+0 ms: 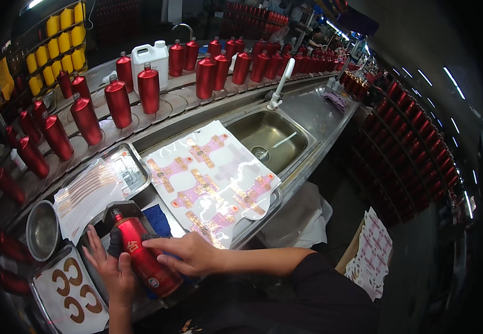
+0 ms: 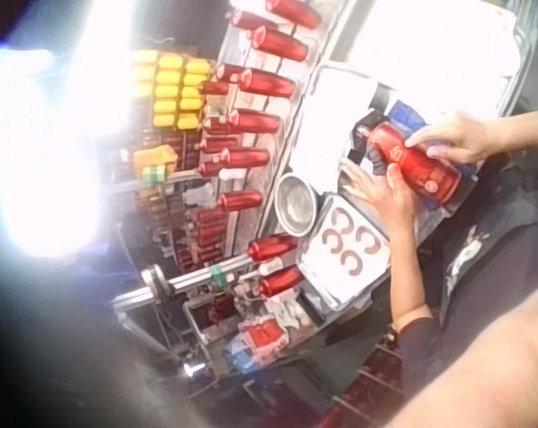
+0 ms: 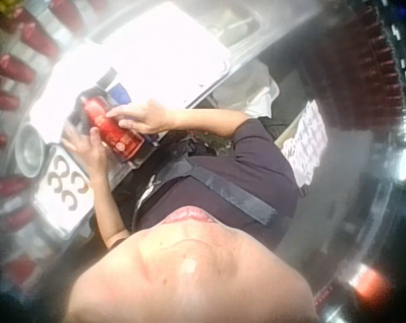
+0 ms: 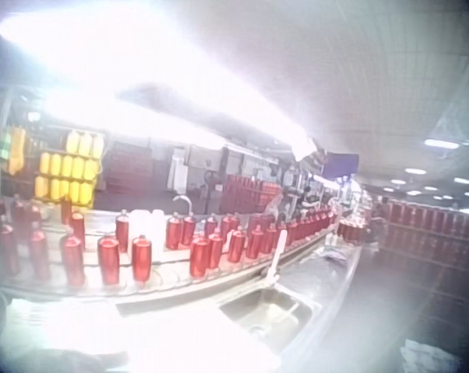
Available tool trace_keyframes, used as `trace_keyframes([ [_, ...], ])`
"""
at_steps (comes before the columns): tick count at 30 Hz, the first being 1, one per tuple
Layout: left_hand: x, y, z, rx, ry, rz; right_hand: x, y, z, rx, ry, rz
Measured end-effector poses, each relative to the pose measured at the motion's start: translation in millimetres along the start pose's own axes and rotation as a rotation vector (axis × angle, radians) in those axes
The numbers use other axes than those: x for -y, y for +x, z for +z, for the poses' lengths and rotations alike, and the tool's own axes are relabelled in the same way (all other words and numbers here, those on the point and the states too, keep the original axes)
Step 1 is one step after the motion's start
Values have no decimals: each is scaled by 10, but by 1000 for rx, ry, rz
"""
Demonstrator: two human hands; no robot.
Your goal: The person applies gold crescent-shaped stickers to the necks of red cylindrical bottles, then applies a rectangular label to the body of each bottle. They wipe the bottles with a cloth and place the finished bottles into a cardboard box.
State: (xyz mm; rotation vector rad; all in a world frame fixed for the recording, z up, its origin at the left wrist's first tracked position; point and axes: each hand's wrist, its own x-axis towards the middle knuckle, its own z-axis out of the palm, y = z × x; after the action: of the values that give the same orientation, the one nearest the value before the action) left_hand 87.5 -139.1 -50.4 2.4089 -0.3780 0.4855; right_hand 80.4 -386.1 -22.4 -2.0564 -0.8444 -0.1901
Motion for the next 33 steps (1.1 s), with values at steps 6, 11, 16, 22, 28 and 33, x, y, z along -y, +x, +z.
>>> trace_keyframes([
  [6,-155,-312,-1,16,-156,-31,68,57,66,137,-104,-173],
  [11,-20,-162,56,-28,-183,-57,-166,286,99,-55,-29,22],
  [16,144,-32,-67,-254,-429,-221,-142,-44,-47,-225,-23,115],
  [22,144,437,-69,-276,-520,-170,160,-439,-12,246,-235,163],
  [28,87,565,96,-32,-569,-377,122,-331,333,64,-235,175],
  [33,204,661,250,-64,-899,-442,207,-386,268,93,-183,153],
])
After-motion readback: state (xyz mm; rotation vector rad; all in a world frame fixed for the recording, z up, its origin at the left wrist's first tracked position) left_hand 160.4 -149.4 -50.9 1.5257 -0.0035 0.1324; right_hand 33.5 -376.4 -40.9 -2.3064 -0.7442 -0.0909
